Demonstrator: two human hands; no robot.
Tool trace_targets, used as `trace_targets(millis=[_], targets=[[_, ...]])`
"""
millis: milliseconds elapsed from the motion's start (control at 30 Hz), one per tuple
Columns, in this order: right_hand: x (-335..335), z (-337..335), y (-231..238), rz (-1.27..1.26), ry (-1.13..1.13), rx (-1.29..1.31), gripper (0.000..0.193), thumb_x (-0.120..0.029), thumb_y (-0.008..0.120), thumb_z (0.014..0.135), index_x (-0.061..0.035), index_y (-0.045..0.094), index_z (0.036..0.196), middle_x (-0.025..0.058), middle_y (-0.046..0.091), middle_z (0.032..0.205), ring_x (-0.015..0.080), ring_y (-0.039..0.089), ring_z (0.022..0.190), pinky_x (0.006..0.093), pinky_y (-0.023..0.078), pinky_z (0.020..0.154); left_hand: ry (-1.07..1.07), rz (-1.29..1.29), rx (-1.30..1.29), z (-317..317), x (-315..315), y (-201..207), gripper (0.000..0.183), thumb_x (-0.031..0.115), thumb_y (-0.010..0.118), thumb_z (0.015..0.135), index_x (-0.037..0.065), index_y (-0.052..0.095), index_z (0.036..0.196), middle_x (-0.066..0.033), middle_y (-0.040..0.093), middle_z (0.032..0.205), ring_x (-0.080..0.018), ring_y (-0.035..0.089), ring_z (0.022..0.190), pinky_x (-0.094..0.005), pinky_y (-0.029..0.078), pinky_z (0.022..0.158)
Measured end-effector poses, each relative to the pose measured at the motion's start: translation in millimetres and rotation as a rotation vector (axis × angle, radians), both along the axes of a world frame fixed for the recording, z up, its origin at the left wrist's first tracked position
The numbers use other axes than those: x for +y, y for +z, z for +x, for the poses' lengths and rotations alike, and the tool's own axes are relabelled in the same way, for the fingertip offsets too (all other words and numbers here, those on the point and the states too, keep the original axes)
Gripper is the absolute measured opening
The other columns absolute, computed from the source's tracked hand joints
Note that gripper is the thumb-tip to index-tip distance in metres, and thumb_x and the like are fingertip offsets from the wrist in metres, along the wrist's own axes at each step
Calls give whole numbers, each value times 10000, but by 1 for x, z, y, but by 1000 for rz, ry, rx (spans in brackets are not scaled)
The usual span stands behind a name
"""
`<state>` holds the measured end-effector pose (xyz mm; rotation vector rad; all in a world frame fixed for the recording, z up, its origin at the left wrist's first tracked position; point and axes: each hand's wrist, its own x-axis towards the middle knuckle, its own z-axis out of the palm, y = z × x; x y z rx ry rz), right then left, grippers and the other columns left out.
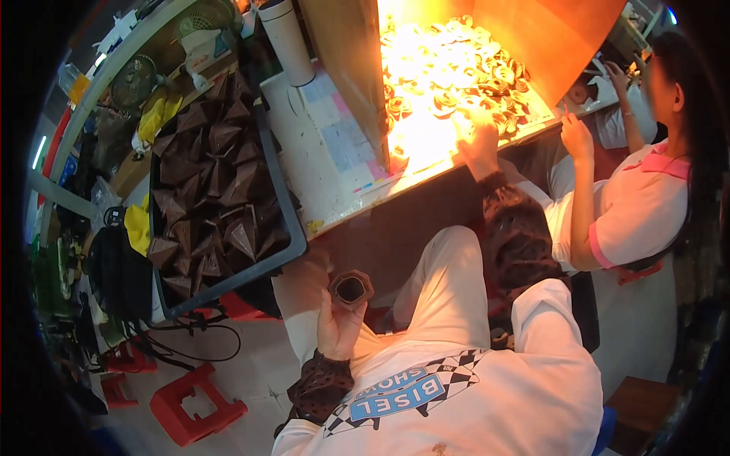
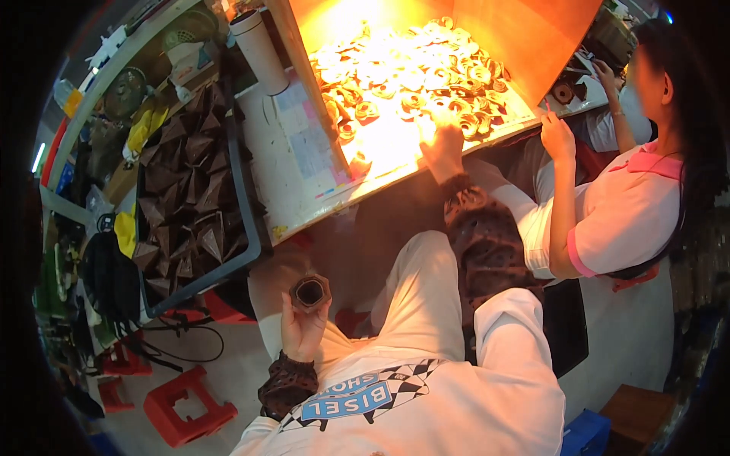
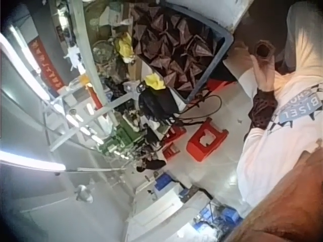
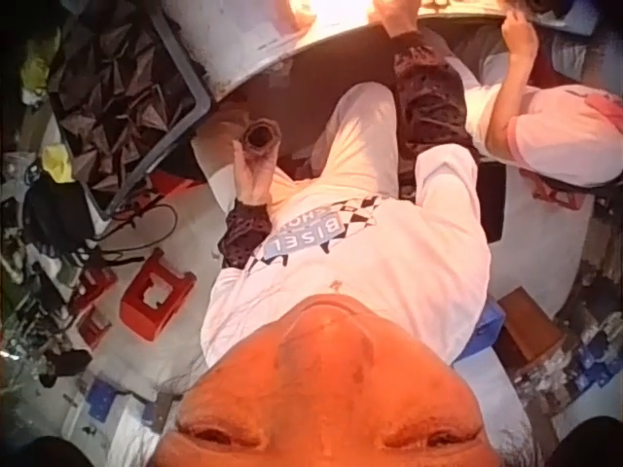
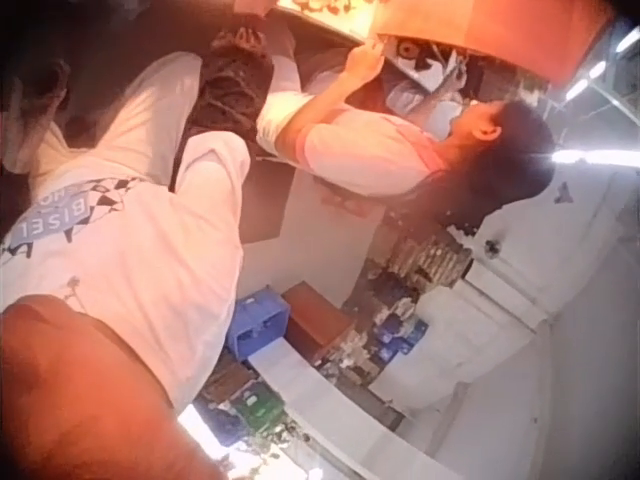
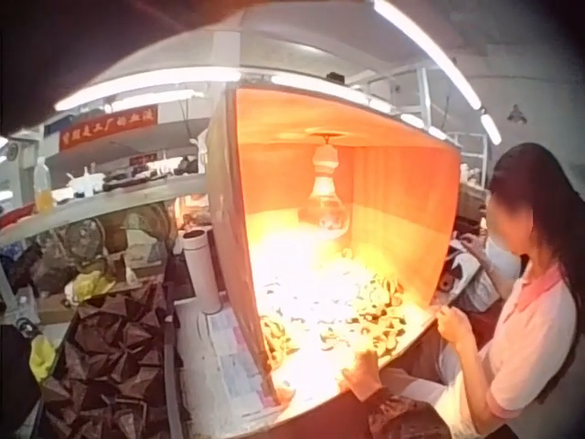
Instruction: The person applies adhesive from a glue bottle to plastic parts, then assembles the parts by hand at a manufacturing workstation.
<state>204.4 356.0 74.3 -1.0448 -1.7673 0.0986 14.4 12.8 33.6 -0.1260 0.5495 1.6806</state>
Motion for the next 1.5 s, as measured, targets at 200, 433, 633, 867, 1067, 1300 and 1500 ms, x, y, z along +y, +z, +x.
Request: trace_targets(millis=[200,433,633,867,1067,1300,1500], targets=[[95,18,16,553,19,-805,227,-218,676,658,-2,618,701,195,564,601,317,563,565,402,443,553,-23,10,-112,3,0,-13,475,342,537,907,24,437,1245,-161,500,1240,-296,501,1152,-399,500,897],[140,2,5,138,30,-394,209,-218,667,661,-18,628,706,180,571,601,297,565,544,394,436,531,-23,4,-137,6,3,-9,542,348,575,877,1,416,1261,-201,479,1246,-344,464,1188,-394,549,828],[69,-34,34,-58,36,-92,192,-229,652,662,-55,650,741,134,594,601,272,576,532,384,433,519,9,4,-161,0,-1,-13,551,347,576,878,-6,405,1266,-200,481,1239,-342,473,1175,-392,532,860],[-19,-1,7,-243,214,-136,200,-115,656,698,7,607,850,132,557,608,308,566,590,383,443,562,-70,67,-179,5,6,-11,466,300,567,896,13,431,1236,-180,497,1220,-315,477,1173,-406,501,906],[-10,17,-2,0,173,-552,135,-112,557,805,-36,656,857,169,605,787,328,596,707,395,471,640,-21,-48,-214,6,-6,-11,485,335,569,888,16,451,1234,-198,471,1270,-348,467,1185,-460,452,956],[8,20,2,171,261,-558,209,-187,600,833,-35,633,971,171,628,893,341,610,819,391,495,704,-147,-12,-204,6,-7,-12,394,314,537,914,23,489,1176,-179,522,1207,-308,495,1163,-434,480,930],[19,14,-9,-49,91,-680,229,-219,586,848,-66,634,1012,204,622,930,336,615,839,381,502,719,-248,-28,-222,5,-7,-10,466,346,508,924,-4,445,1226,-215,483,1257,-363,468,1190,-447,499,901]])
